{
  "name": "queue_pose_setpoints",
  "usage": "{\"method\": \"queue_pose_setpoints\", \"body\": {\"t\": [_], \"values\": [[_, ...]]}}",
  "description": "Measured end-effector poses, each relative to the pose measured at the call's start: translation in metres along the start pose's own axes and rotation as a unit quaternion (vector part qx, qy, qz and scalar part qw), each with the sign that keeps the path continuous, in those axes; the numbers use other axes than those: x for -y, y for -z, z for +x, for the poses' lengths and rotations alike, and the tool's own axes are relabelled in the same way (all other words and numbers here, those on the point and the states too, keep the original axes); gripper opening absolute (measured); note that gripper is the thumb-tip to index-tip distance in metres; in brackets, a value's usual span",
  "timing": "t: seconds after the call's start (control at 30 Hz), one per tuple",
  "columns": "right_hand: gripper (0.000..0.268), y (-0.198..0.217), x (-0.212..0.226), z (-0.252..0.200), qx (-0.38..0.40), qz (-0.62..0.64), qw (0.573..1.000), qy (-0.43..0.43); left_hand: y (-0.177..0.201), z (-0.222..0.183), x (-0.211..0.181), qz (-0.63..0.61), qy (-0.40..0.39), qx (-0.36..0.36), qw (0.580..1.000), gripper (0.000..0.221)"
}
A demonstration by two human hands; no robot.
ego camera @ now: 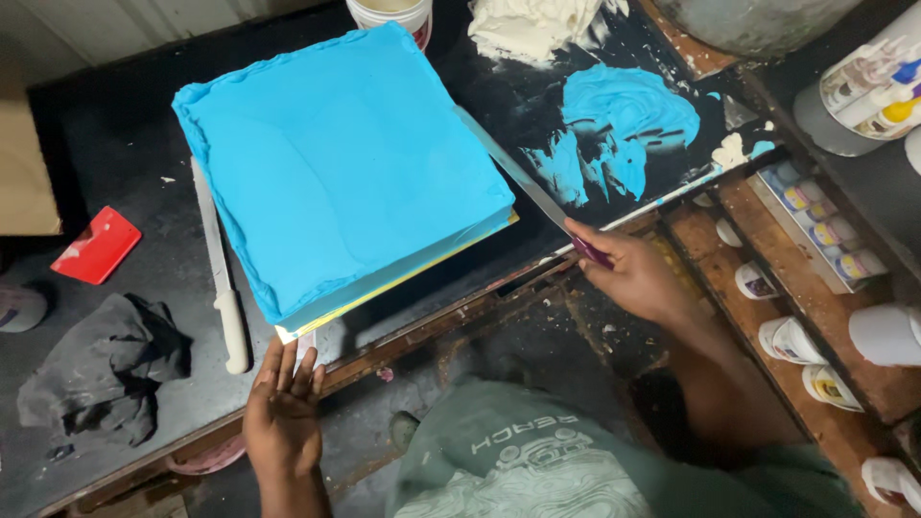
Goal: The person applies blue icing to the top and sides of a square cake using a metal spatula and a long knife to smooth the frosting.
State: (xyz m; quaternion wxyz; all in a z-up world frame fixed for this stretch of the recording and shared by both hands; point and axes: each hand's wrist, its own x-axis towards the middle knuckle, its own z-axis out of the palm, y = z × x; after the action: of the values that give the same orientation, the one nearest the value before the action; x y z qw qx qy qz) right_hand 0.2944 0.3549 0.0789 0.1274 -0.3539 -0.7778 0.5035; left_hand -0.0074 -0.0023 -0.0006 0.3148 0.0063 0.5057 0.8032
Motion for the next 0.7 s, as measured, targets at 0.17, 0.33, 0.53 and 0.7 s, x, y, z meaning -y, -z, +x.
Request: {"method": "queue_pose_setpoints", "body": {"t": [0.17, 0.33, 0.53, 0.7], "values": [[0.068, -0.003, -0.008, 0.004, 0.016, 0.015, 1.000, -0.002, 0.001, 0.000, 0.004, -0.016, 0.020, -0.001, 1.000, 0.074], [0.068, -0.002, 0.008, -0.001, 0.021, -0.033, 0.999, -0.003, -0.004, -0.004, 0.005, -0.015, 0.024, -0.002, 1.000, 0.075], [0.071, -0.004, 0.040, -0.005, 0.064, -0.152, 0.965, -0.204, -0.012, -0.009, 0.004, -0.002, 0.024, -0.007, 1.000, 0.075], [0.066, -0.013, 0.014, 0.001, 0.088, 0.029, 0.992, 0.085, -0.015, -0.012, 0.005, -0.005, 0.025, -0.005, 1.000, 0.075]]}}
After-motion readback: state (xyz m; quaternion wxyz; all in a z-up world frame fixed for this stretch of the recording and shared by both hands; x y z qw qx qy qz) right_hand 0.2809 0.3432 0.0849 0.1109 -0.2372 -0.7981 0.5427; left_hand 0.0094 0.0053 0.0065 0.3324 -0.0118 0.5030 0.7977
